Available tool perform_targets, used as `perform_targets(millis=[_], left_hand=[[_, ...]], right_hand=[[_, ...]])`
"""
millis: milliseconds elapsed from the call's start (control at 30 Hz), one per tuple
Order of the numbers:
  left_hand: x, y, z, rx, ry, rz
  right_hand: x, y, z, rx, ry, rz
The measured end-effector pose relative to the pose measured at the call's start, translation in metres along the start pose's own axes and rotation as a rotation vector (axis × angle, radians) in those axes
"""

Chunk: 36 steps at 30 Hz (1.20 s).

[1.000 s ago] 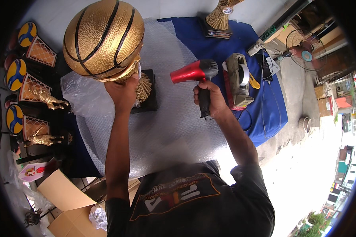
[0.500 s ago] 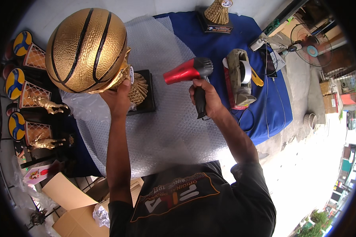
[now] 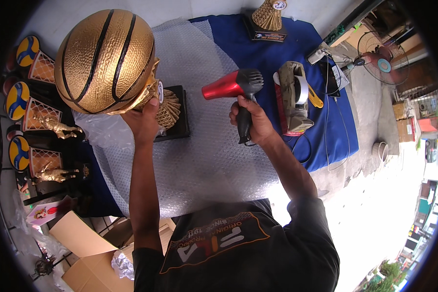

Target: The person cuts a sheet of bubble wrap with scissors, places a gold basketball trophy on it, and uses a hairdryer to warm the bubble wrap. The person then wraps the trophy in the bubble wrap and secures it with tape. The wrapped trophy is placed into a cardboard box.

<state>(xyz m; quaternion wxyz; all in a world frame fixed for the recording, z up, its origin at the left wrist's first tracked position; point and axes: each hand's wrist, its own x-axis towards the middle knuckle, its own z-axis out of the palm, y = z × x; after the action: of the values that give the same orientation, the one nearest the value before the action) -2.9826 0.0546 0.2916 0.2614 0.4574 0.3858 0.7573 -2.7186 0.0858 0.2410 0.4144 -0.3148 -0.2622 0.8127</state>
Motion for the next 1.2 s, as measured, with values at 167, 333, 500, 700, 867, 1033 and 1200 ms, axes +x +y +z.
perform_targets(millis=[167,333,500,700,867,1033,1200], left_hand=[[0.001,-0.001,-0.002,0.031,-0.017,0.02],[0.0,-0.003,-0.004,0.066,0.028,-0.025],[-0.001,-0.003,-0.005,0.063,0.011,-0.024],[0.0,-0.003,-0.003,0.064,0.0,-0.019],[-0.001,-0.005,-0.004,0.04,0.027,-0.028],[-0.001,-0.009,-0.007,0.222,0.031,-0.115],[-0.003,-0.013,-0.003,0.132,0.068,0.016]], right_hand=[[-0.002,-0.005,-0.001,-0.008,-0.032,0.074],[0.0,-0.003,-0.003,-0.043,-0.064,0.021],[0.003,0.003,-0.003,0.006,-0.026,0.018],[0.004,0.007,-0.003,-0.142,0.005,-0.057],[0.0,0.013,-0.002,-0.114,0.015,0.003],[-0.008,0.02,-0.001,-0.173,0.027,0.018],[-0.016,0.025,-0.001,-0.185,0.004,0.069]])
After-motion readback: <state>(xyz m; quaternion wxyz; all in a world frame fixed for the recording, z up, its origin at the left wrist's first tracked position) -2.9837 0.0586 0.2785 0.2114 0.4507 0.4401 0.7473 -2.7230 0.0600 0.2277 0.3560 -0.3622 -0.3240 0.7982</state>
